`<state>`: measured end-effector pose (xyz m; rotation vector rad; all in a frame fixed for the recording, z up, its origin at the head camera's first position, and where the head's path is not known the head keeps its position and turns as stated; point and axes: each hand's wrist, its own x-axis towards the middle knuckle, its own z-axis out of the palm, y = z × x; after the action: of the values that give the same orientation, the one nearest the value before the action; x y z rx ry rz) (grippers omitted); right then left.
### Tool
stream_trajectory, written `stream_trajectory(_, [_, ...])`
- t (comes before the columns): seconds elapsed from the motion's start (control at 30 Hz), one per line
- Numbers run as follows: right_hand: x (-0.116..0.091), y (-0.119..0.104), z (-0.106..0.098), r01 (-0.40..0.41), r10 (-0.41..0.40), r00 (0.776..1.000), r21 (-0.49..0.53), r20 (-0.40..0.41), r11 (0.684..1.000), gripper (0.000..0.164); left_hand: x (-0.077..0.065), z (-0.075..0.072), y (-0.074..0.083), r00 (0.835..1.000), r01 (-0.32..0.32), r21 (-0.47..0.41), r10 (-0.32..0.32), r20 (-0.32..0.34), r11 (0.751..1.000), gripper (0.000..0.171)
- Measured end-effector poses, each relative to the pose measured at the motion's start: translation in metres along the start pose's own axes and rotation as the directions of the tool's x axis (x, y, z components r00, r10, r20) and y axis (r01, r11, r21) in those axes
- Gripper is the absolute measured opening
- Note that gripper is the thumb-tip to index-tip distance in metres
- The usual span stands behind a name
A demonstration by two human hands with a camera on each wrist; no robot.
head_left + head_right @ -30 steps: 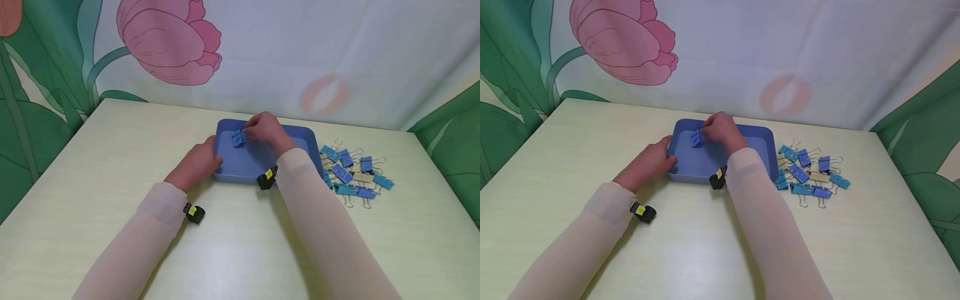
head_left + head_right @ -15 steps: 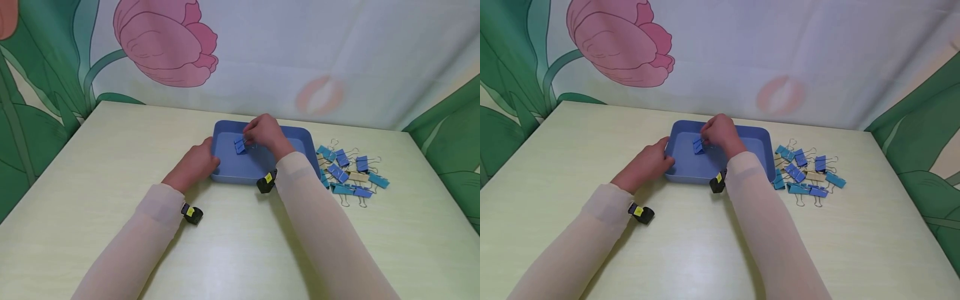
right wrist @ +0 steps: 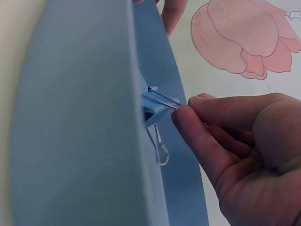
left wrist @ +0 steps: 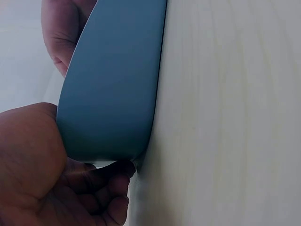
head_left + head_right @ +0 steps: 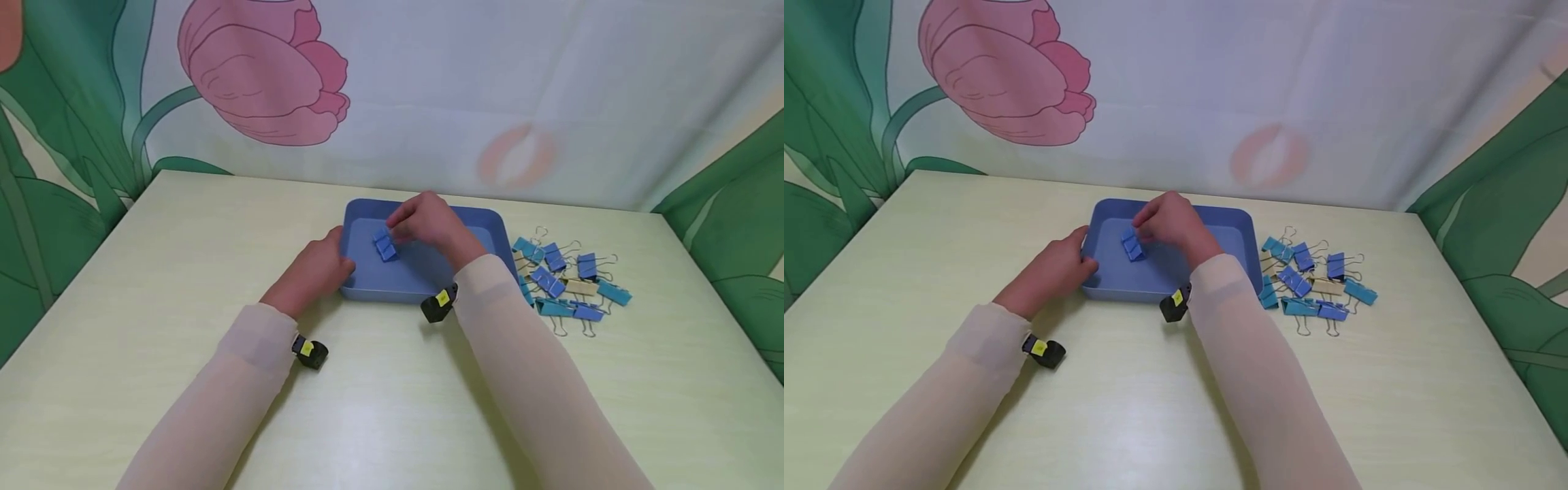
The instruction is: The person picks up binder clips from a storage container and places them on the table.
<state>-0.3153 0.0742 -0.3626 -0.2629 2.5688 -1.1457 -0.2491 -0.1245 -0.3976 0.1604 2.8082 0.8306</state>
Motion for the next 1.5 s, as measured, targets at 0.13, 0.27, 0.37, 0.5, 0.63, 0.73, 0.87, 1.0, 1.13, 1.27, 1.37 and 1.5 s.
stream_trajectory(0.13, [-0.007,-0.001,-0.002,0.041,-0.041,0.999,0.014,-0.02,0.999,0.017,0.001,0.002,-0.001,1.0,-0.007,-0.002,0.007,-0.004,1.0,0.068])
stream_trajectory(0.27, [-0.019,-0.004,-0.007,0.074,-0.072,0.996,0.049,-0.048,0.996,0.019,0.001,0.003,-0.002,1.0,-0.007,-0.004,0.007,-0.007,1.0,0.068])
stream_trajectory(0.37, [-0.027,-0.005,-0.012,0.105,-0.099,0.992,0.082,-0.075,0.991,0.019,0.001,0.003,-0.002,1.0,-0.001,0.0,0.001,-0.006,1.0,0.068])
stream_trajectory(0.5, [-0.037,-0.005,-0.018,0.154,-0.141,0.984,0.118,-0.112,0.981,0.019,0.0,0.003,-0.002,1.0,0.007,0.008,-0.007,-0.002,1.0,0.068])
stream_trajectory(0.63, [-0.049,-0.006,-0.024,0.18,-0.159,0.977,0.141,-0.144,0.974,0.02,0.0,0.003,-0.003,1.0,0.003,0.01,-0.003,-0.004,1.0,0.067])
stream_trajectory(0.73, [-0.058,-0.006,-0.029,0.2,-0.173,0.968,0.141,-0.179,0.97,0.018,0.0,0.002,-0.002,1.0,0.0,0.01,0.0,-0.008,1.0,0.068])
stream_trajectory(0.87, [-0.071,-0.002,-0.036,0.223,-0.191,0.957,0.133,-0.218,0.966,0.016,-0.002,0.001,0.0,1.0,-0.001,0.013,0.002,-0.005,1.0,0.068])
stream_trajectory(1.0, [-0.084,0.005,-0.043,0.229,-0.192,0.951,0.134,-0.243,0.964,0.017,-0.003,0.001,0.002,1.0,-0.002,0.011,0.002,0.002,1.0,0.068])
stream_trajectory(1.13, [-0.098,0.012,-0.052,0.218,-0.173,0.946,0.144,-0.274,0.965,0.018,-0.003,0.001,0.002,1.0,-0.007,0.003,0.007,0.004,1.0,0.068])
stream_trajectory(1.27, [-0.111,0.023,-0.06,0.196,-0.143,0.941,0.151,-0.307,0.969,0.021,-0.002,0.002,0.002,1.0,-0.015,0.004,0.015,0.001,1.0,0.069])
stream_trajectory(1.37, [-0.119,0.031,-0.066,0.192,-0.133,0.936,0.154,-0.327,0.969,0.024,-0.001,0.002,0.002,1.0,-0.017,0.01,0.017,-0.001,1.0,0.069])
stream_trajectory(1.5, [-0.131,0.04,-0.072,0.183,-0.124,0.93,0.145,-0.346,0.972,0.023,-0.002,0.001,0.002,1.0,-0.019,0.01,0.019,-0.001,1.0,0.069])
